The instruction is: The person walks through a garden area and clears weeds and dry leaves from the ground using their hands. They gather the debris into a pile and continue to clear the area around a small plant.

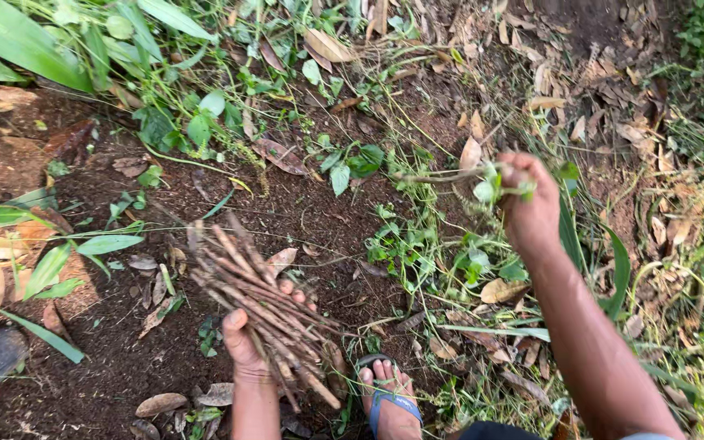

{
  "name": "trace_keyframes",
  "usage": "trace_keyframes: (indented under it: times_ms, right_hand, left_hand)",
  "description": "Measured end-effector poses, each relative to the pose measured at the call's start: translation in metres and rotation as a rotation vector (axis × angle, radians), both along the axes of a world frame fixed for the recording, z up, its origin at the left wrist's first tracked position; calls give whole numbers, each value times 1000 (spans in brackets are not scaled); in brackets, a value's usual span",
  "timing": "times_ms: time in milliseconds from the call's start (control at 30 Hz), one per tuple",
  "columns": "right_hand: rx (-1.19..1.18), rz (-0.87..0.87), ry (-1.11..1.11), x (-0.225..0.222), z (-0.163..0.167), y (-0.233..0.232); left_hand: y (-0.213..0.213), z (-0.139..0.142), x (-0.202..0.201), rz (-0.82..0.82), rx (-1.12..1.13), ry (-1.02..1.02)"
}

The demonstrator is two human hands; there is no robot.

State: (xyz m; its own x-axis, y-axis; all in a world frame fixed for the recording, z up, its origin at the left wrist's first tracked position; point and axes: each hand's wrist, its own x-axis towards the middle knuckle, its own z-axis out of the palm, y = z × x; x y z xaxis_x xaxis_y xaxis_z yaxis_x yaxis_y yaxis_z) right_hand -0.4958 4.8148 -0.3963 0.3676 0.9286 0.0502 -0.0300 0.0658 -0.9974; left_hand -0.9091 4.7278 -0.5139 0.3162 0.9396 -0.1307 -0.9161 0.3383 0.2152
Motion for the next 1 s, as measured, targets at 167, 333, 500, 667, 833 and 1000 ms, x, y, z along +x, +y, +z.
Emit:
trace_keyframes:
  times_ms: [167,333,500,667,833,1000]
  right_hand:
    - [-205,-45,211,-56,-35,-35]
    - [-363,116,300,-110,-78,-77]
    - [-413,472,-64,-133,-102,-105]
    - [-513,746,-478,-126,-88,-102]
    - [-656,1046,-1137,-104,-35,-71]
    - [-871,738,-1568,-133,9,-35]
  left_hand:
    - [1,7,21,-53,-40,-66]
    - [2,9,35,-72,29,-135]
    - [1,6,25,-48,-35,-150]
    - [-1,0,5,17,-11,-160]
    - [2,-9,-34,190,60,-142]
    - [5,-9,-58,206,62,-32]
